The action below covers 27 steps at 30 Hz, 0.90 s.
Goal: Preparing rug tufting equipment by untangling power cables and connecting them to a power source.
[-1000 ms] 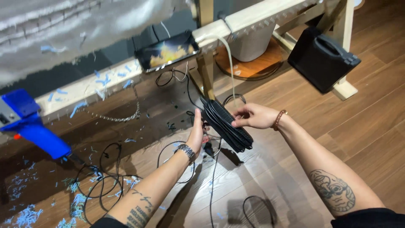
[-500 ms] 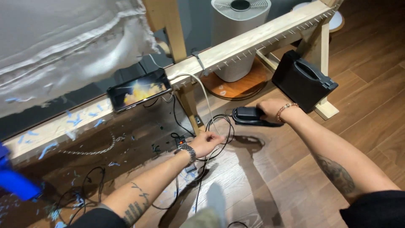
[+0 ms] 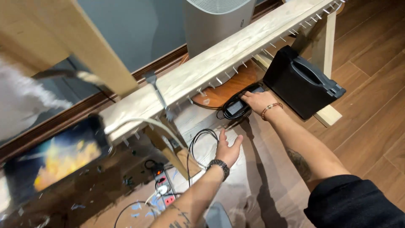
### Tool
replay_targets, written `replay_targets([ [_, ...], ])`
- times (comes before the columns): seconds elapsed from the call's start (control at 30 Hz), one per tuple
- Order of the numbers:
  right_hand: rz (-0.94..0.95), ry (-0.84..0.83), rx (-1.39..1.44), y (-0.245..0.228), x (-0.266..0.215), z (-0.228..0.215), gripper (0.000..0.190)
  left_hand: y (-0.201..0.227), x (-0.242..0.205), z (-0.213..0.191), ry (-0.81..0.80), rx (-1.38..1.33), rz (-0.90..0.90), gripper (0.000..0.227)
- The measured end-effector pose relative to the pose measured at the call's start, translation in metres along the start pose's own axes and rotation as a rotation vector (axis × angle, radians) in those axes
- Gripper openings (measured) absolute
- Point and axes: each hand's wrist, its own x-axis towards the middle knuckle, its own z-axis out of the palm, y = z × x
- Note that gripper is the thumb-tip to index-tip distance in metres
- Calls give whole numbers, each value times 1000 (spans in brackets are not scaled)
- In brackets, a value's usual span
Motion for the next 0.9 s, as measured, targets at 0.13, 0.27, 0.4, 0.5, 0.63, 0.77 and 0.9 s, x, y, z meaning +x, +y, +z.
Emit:
replay_targets([
  [0.13,1,-43,-40,-4,23,-26,21,-3,32,11,80,-95,-82,101],
  [0.27,73,-175,188,3,65,15,44,8,50,23,174,-367,-73,96],
  [0.4,420,-291,701,-1,97,1,54,20,47,22,194,-429,-71,95],
  [0.5,265,-295,299,11,111,61,37,16,50,18,185,-421,-107,94],
  [0.63,375,-295,523,-5,153,129,37,1,55,11,247,-424,-132,93],
  [0.77,359,-268,479,-22,152,144,27,-3,46,9,224,-490,-117,90],
  [0.9,310,-162,564,-37,100,91,60,14,6,5,205,-585,-36,86],
])
